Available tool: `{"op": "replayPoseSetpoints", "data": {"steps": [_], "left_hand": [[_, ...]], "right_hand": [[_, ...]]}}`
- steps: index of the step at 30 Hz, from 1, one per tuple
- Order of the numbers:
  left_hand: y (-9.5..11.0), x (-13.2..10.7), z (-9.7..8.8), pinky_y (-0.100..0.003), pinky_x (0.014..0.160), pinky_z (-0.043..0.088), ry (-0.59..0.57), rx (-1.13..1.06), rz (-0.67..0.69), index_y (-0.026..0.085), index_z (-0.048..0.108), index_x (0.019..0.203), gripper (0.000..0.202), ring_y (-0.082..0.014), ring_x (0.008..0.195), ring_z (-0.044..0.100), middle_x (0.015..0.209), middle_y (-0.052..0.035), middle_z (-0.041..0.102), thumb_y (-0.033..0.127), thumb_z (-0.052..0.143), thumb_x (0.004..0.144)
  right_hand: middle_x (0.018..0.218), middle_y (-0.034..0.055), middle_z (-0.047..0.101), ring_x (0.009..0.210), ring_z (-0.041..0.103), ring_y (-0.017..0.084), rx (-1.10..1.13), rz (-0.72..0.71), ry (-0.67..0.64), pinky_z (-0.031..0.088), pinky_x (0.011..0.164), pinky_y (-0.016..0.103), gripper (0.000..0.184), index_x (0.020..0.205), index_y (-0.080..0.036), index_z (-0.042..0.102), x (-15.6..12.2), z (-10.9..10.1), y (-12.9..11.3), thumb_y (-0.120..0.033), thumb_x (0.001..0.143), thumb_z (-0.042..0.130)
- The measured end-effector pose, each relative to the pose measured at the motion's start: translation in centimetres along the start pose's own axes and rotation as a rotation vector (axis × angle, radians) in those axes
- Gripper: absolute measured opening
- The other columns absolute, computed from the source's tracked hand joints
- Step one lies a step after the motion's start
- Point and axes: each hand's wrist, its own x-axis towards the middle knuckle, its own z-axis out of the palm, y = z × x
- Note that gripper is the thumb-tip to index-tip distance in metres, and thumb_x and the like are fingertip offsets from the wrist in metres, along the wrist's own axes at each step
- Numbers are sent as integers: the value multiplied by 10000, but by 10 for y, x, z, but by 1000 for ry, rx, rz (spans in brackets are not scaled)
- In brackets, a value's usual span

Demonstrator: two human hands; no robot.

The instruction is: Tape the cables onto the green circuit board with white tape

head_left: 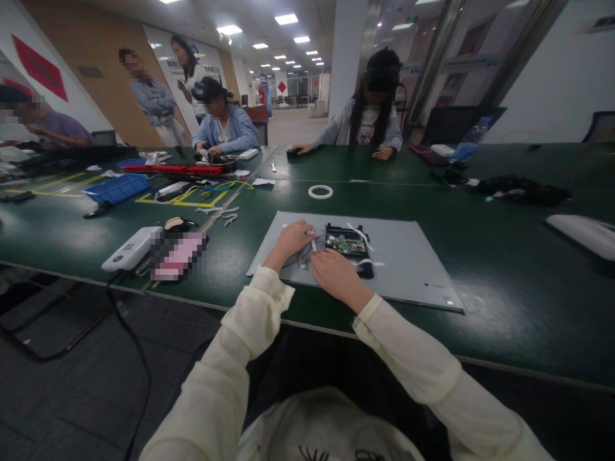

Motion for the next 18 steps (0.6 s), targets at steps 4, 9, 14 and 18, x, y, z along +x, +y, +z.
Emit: {"op": "replayPoseSetpoints", "data": {"steps": [4, 9, 14, 18], "left_hand": [[4, 0, 0, -230, 679, 403, -40, 33, -15, 220, 632, 982, 271, -157, 808, 579, 911, -38, 573, 392, 449, 881], [8, 0, 0, -223, 668, 399, -74, 67, -59, 241, 617, 1057, 287, -154, 837, 579, 950, -41, 569, 392, 443, 887], [10, 1, 2, -225, 669, 403, -62, 83, -121, 238, 606, 1077, 292, -160, 870, 580, 985, -47, 574, 397, 476, 869], [11, 2, 3, -232, 688, 415, -56, 58, -184, 227, 574, 1119, 303, -165, 882, 584, 991, -48, 591, 361, 492, 860]], "right_hand": [[961, 120, 627, 959, 557, 202, 5, 8, -1, 322, 946, 341, 224, 977, -106, 582, 0, 0, 0, -172, 892, 385], [956, 120, 628, 947, 560, 198, 13, 9, -1, 328, 938, 337, 207, 956, -110, 582, 0, 0, 0, -162, 883, 396], [963, 119, 628, 961, 556, 200, 21, 17, 7, 324, 943, 342, 209, 954, -112, 583, 0, 2, 0, -164, 882, 394], [941, 112, 631, 941, 560, 195, 29, 17, 8, 326, 941, 341, 196, 937, -116, 583, 0, 1, 0, -152, 876, 400]]}}
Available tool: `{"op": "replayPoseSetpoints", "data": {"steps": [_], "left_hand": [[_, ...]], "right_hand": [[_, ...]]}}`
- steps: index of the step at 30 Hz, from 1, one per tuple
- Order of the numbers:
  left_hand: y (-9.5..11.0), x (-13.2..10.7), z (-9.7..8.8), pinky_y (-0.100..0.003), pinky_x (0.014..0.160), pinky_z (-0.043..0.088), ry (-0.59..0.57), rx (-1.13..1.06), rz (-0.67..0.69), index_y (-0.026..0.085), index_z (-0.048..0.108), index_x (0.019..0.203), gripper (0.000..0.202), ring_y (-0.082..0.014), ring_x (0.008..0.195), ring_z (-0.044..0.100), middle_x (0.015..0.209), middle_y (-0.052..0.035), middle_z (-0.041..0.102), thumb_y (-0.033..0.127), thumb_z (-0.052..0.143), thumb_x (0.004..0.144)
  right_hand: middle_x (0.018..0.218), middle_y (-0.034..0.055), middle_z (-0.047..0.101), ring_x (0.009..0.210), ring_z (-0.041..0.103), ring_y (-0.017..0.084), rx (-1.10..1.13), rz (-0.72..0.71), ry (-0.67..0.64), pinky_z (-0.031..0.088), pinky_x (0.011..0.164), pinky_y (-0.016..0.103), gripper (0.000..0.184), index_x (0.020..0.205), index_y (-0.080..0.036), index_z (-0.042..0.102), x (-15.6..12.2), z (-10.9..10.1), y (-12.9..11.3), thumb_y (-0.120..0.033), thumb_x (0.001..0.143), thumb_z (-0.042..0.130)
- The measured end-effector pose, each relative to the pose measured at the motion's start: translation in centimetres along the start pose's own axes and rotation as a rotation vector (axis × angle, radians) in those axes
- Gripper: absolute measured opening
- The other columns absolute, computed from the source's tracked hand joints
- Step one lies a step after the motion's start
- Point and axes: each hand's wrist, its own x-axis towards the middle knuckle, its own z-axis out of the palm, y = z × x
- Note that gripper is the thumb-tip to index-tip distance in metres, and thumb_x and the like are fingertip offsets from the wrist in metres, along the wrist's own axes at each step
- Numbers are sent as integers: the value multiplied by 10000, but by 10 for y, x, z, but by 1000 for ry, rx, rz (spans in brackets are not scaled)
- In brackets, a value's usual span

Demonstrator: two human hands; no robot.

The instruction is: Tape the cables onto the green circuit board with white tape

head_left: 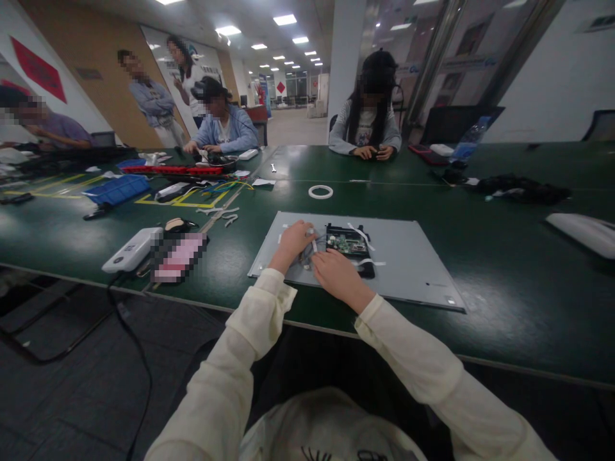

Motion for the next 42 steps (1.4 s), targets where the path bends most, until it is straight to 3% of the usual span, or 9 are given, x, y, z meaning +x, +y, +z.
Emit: {"op": "replayPoseSetpoints", "data": {"steps": [5, 9, 13, 18, 23, 30, 42], "left_hand": [[2, 2, 2, -244, 699, 426, 14, -16, -64, 218, 543, 1152, 335, -177, 888, 591, 1018, -56, 605, 356, 494, 850], [3, 1, 1, -250, 719, 423, 55, -26, -88, 223, 510, 1186, 342, -181, 899, 592, 1066, -60, 605, 297, 485, 854], [3, -4, -9, -261, 716, 415, 160, -42, -104, 218, 503, 1183, 309, -183, 872, 601, 1061, -66, 616, 253, 409, 891], [6, -9, -23, -256, 710, 400, 305, -34, -183, 219, 530, 1115, 274, -184, 867, 604, 1018, -57, 633, 241, 348, 912], [6, -11, -25, -263, 712, 395, 358, -57, -188, 213, 540, 1088, 267, -186, 891, 601, 1046, -49, 635, 228, 342, 910], [4, -12, -26, -262, 697, 394, 340, -56, -209, 222, 546, 1041, 242, -178, 871, 599, 1006, -41, 638, 217, 348, 902], [5, -14, -29, -261, 714, 408, 352, -86, -225, 219, 557, 1001, 231, -171, 851, 595, 986, -48, 639, 215, 348, 905]], "right_hand": [[896, 99, 627, 899, 555, 196, 37, -1, 8, 347, 924, 350, 202, 912, -119, 595, -2, -5, -1, -159, 876, 400], [1108, 116, 567, 1066, 478, 214, 183, -65, 102, 345, 958, 367, 288, 1090, -123, 568, -4, -8, -1, -272, 860, 477], [1279, 119, 448, 1256, 298, 248, 266, -152, 112, 269, 1042, 426, 487, 1240, -156, 496, -6, -5, 1, -389, 815, 551], [1325, 123, 395, 1312, 199, 265, 272, -131, 53, 214, 1065, 490, 468, 1260, -184, 487, -6, 1, 4, -413, 851, 502], [1359, 126, 353, 1325, 161, 281, 248, -39, 33, 193, 1053, 535, 468, 1270, -201, 477, 0, 10, 13, -418, 855, 493], [1345, 134, 356, 1305, 188, 321, 176, 150, 84, 201, 1041, 522, 435, 1206, -176, 525, 9, 26, 42, -416, 844, 493], [1364, 150, 330, 1296, 195, 338, -4, 451, 44, 210, 1003, 565, 444, 1201, -191, 511, -9, 29, 102, -468, 870, 408]]}}
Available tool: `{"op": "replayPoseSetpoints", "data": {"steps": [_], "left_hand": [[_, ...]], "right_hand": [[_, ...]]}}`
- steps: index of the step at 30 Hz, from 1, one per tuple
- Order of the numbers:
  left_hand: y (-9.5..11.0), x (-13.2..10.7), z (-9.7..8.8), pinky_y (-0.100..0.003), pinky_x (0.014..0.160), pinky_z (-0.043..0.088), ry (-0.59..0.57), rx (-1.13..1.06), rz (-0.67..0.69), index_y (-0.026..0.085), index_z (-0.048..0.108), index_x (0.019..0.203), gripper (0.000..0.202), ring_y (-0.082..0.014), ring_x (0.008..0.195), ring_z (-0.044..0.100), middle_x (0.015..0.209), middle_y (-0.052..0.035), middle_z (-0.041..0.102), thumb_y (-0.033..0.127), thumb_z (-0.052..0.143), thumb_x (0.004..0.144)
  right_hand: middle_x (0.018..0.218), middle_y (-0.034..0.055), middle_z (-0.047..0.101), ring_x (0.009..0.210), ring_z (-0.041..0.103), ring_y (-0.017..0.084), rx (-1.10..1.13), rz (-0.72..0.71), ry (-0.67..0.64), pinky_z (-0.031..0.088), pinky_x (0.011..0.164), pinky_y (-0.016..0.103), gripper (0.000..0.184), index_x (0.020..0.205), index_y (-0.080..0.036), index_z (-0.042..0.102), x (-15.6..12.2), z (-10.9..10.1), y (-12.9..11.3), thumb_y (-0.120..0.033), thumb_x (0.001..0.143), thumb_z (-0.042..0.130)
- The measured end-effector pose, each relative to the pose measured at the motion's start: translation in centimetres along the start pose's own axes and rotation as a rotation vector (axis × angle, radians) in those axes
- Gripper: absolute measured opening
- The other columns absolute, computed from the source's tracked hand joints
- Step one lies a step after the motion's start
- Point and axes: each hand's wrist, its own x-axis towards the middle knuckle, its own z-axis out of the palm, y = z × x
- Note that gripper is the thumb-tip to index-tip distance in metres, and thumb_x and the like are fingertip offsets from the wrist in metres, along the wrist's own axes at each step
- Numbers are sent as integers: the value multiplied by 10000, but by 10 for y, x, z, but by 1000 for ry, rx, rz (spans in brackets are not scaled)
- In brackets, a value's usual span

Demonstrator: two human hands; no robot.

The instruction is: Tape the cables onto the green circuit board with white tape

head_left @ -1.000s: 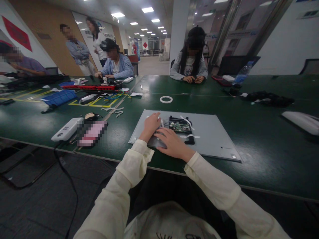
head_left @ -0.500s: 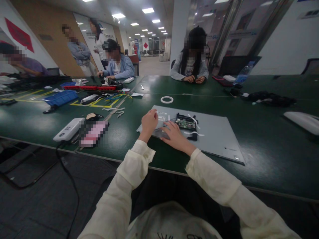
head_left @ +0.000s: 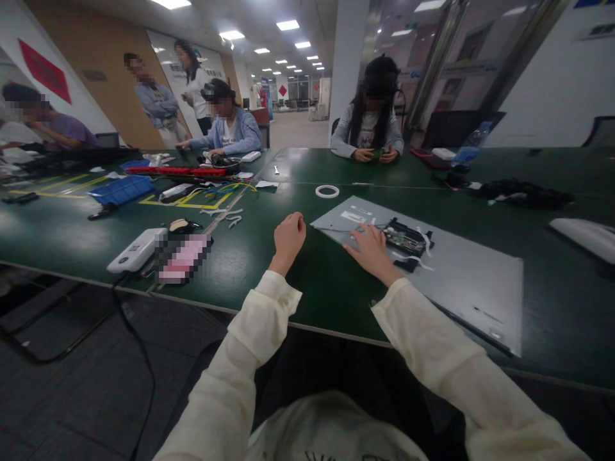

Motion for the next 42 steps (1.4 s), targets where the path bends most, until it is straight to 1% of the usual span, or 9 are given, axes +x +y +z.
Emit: {"op": "replayPoseSetpoints", "data": {"steps": [7, 14, 17, 21, 23, 28, 31, 36, 42], "left_hand": [[-2, 1, 3, -270, 710, 406, -12, -17, 9, 211, 562, 980, 232, -174, 838, 596, 970, -52, 638, 221, 343, 906], [-3, 0, 5, -269, 679, 403, -65, 9, 15, 211, 563, 979, 219, -176, 818, 600, 959, -51, 643, 234, 360, 900], [-4, 0, 6, -269, 658, 399, -55, 17, 30, 210, 565, 961, 213, -177, 793, 600, 939, -48, 645, 233, 364, 897], [-4, 0, 7, -270, 633, 400, -53, 15, 43, 205, 573, 945, 216, -180, 767, 600, 907, -47, 647, 226, 364, 893], [-3, 0, 7, -264, 630, 401, -70, 14, 37, 202, 578, 939, 217, -176, 761, 599, 901, -50, 646, 225, 367, 893], [-3, -1, 6, -257, 627, 405, -93, -4, 44, 201, 584, 931, 223, -171, 746, 599, 878, -53, 644, 224, 365, 895], [-4, -1, 7, -251, 609, 402, -91, 6, 39, 200, 587, 920, 219, -170, 743, 600, 873, -50, 650, 220, 371, 892], [-6, 0, 10, -237, 581, 385, -98, 4, 57, 193, 584, 888, 216, -155, 723, 597, 850, -44, 652, 214, 369, 891], [-7, -1, 13, -243, 623, 382, -144, 57, 28, 209, 576, 907, 204, -157, 764, 599, 879, -35, 651, 219, 373, 894]], "right_hand": [[1371, 159, 321, 1281, 219, 352, -129, 236, 8, 206, 985, 586, 482, 1249, -179, 467, 2, -3, 41, -472, 888, 341], [1334, 167, 364, 1257, 227, 386, -199, 428, 63, 214, 889, 706, 477, 1255, -185, 465, -5, -10, 70, -452, 890, 312], [1334, 146, 376, 1248, 253, 374, -182, 397, 54, 233, 890, 710, 459, 1282, -221, 458, -9, -17, 74, -412, 882, 339], [1376, 74, 360, 1280, 224, 349, -242, 169, -61, 163, 920, 723, 399, 1231, -323, 526, -20, -28, 73, -284, 882, 338], [1398, 40, 344, 1292, 206, 340, -263, 111, -99, 136, 922, 732, 409, 1221, -359, 534, -26, -31, 74, -257, 884, 326], [1422, 54, 313, 1277, 220, 389, -189, 253, -142, 216, 851, 753, 421, 1278, -385, 482, -36, -32, 80, -310, 906, 298], [1433, 67, 293, 1282, 215, 394, -172, 281, -132, 198, 851, 759, 430, 1284, -379, 478, -35, -30, 84, -306, 918, 265], [1408, 76, 334, 1270, 238, 386, -173, 353, -87, 179, 870, 751, 438, 1271, -358, 496, -30, -27, 95, -305, 923, 236], [1398, 39, 342, 1234, 291, 347, -179, 455, -126, 164, 878, 746, 447, 1308, -422, 418, -27, -30, 120, -348, 934, 185]]}}
